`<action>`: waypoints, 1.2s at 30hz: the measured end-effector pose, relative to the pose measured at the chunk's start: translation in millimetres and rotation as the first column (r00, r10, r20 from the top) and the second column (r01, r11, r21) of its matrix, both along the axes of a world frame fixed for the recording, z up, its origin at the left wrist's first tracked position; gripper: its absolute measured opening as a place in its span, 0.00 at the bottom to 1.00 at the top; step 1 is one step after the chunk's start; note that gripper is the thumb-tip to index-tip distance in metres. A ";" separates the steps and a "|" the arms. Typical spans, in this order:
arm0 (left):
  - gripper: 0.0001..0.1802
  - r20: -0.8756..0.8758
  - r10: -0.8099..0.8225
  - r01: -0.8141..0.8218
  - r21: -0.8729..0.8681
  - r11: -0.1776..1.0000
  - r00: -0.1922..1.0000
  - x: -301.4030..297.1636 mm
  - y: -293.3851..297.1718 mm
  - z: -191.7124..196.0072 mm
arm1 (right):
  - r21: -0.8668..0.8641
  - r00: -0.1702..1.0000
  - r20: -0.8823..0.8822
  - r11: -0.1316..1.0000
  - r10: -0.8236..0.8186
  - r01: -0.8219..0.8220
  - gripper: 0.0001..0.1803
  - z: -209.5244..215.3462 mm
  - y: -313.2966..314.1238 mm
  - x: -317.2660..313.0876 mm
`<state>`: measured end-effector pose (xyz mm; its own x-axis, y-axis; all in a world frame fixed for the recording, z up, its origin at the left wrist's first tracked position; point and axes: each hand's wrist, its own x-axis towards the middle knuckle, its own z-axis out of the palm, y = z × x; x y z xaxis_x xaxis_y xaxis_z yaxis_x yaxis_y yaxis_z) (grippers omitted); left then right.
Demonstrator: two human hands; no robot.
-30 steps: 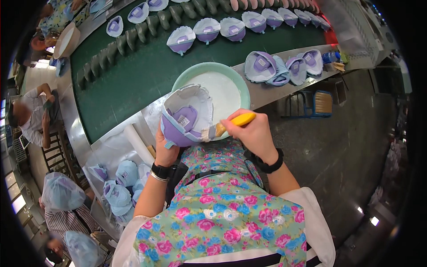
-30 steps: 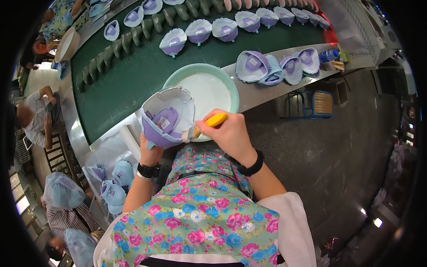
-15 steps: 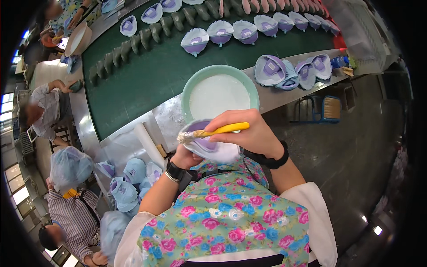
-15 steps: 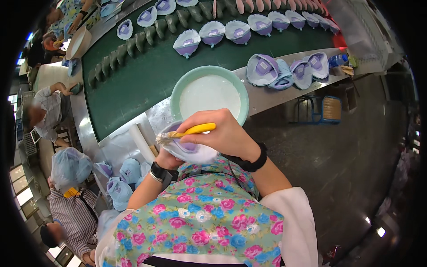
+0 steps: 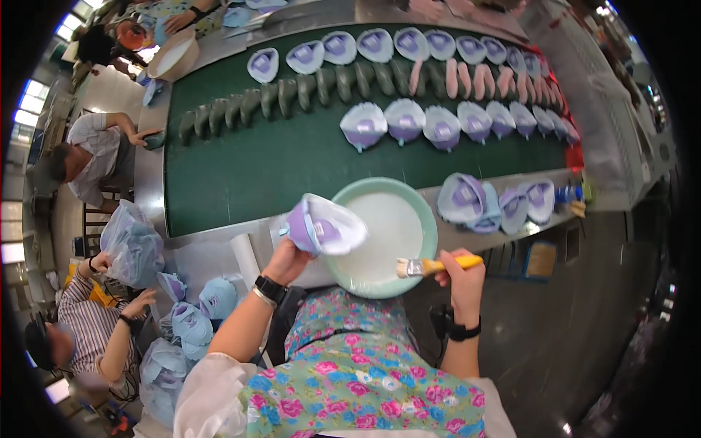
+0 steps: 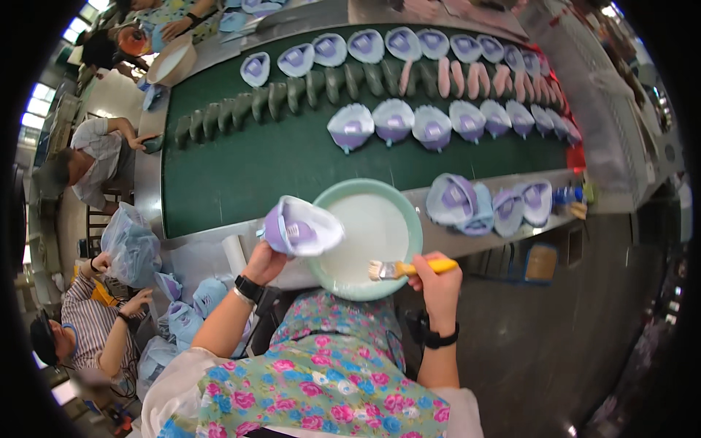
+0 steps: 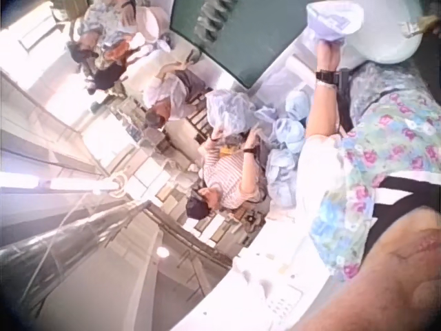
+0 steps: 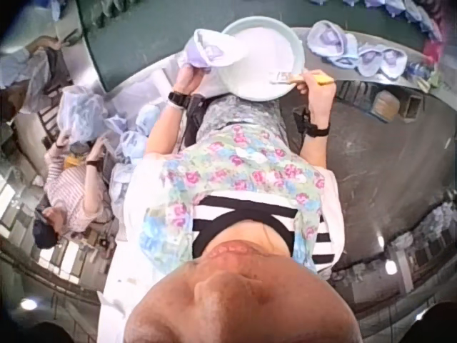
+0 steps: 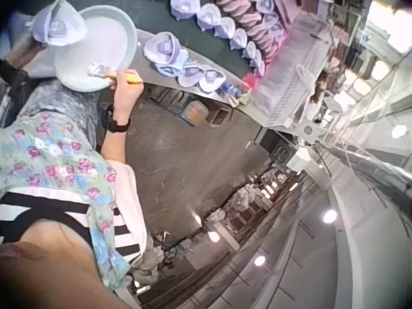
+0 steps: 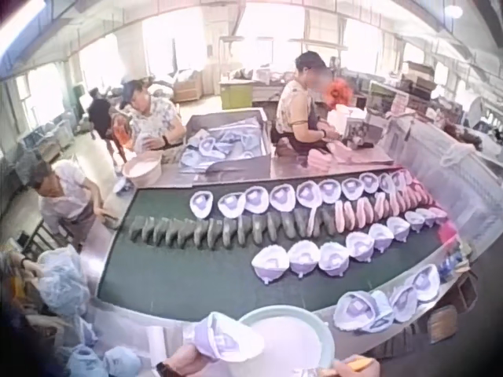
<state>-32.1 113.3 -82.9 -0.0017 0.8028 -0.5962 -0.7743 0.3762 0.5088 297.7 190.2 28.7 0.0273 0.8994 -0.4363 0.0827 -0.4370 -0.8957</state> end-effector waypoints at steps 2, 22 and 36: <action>0.14 -0.199 0.105 -0.083 0.113 0.990 0.974 -31.6 27.2 -43.1 | 0.015 1.000 0.005 1.000 -0.009 0.009 0.09 1.8 6.6 -6.9; 0.27 -0.980 -0.152 -0.153 -0.133 0.979 -0.126 -107.9 -66.0 -110.2 | 0.168 0.853 0.282 0.853 0.439 -0.494 0.17 -3.1 42.4 -97.8; 0.29 -0.554 -0.820 -0.208 -0.794 0.572 -0.141 -246.8 -243.8 -112.5 | 0.041 0.741 0.125 0.743 0.660 -0.668 0.15 9.9 7.4 -177.5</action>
<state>-278.9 -130.5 -195.4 -0.7437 0.4586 -0.4864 0.5237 0.8519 0.0025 120.2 197.6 38.7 -0.5523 0.7356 -0.3922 0.4121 -0.1680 -0.8955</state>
